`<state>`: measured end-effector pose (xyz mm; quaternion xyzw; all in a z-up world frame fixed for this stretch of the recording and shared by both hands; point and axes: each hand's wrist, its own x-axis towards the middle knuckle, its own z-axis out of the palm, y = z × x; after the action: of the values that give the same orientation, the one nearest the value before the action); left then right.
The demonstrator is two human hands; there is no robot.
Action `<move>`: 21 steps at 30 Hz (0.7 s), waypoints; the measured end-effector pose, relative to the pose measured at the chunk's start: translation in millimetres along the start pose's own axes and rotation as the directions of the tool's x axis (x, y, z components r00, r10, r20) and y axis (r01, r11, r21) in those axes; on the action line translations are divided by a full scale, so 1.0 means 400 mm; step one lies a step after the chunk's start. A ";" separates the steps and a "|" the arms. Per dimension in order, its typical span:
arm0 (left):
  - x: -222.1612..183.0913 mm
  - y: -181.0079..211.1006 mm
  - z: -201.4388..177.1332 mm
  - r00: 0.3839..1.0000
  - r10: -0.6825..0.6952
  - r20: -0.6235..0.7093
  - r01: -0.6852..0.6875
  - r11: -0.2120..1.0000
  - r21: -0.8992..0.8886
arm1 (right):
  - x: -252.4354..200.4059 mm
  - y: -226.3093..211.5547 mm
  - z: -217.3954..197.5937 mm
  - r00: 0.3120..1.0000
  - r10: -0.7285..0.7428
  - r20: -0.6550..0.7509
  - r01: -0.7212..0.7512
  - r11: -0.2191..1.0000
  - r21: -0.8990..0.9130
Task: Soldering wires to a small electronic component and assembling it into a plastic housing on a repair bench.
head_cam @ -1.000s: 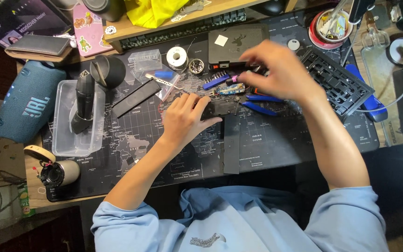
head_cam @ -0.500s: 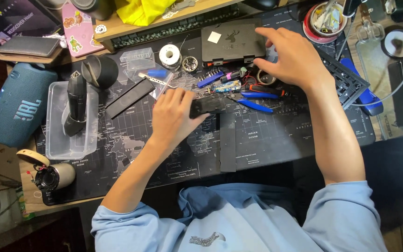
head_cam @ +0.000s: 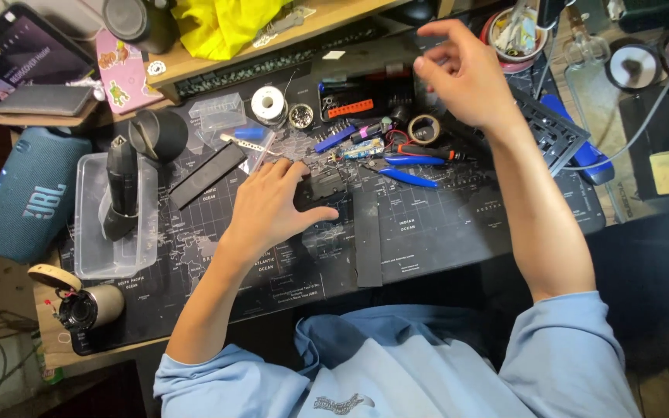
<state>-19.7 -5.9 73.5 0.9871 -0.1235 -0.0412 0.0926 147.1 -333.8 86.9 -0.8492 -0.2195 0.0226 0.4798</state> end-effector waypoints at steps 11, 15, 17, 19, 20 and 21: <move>0.221 0.003 -0.109 0.996 0.084 -0.027 -0.088 0.978 -0.188 | 0.003 -0.042 0.056 0.999 -0.025 -0.046 0.029 0.997 0.073; 0.355 -0.021 -0.056 0.965 0.167 -0.204 -0.220 0.937 -0.272 | 0.007 -0.025 0.060 1.000 -0.029 -0.009 0.028 0.996 -0.086; 0.400 -0.036 -0.030 0.933 0.198 -0.300 -0.289 0.909 -0.300 | 0.012 -0.006 0.064 1.000 -0.023 0.004 0.023 0.989 -0.144; 0.430 -0.045 -0.015 0.932 0.210 -0.296 -0.296 0.912 -0.284 | 0.019 0.026 0.071 0.999 -0.045 0.005 0.045 0.976 -0.211; 0.431 -0.048 -0.020 0.932 0.212 -0.295 -0.298 0.910 -0.288 | 0.025 0.043 0.072 0.999 -0.042 0.005 0.042 0.976 -0.213; 0.431 -0.053 -0.026 0.938 0.218 -0.268 -0.300 0.900 -0.316 | 0.032 0.060 0.076 1.000 -0.016 0.021 0.021 0.960 -0.279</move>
<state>153.0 -27.2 69.3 0.9272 -0.2338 0.0626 0.2858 159.6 -314.9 53.1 -0.9061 -0.2328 -0.0054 0.3533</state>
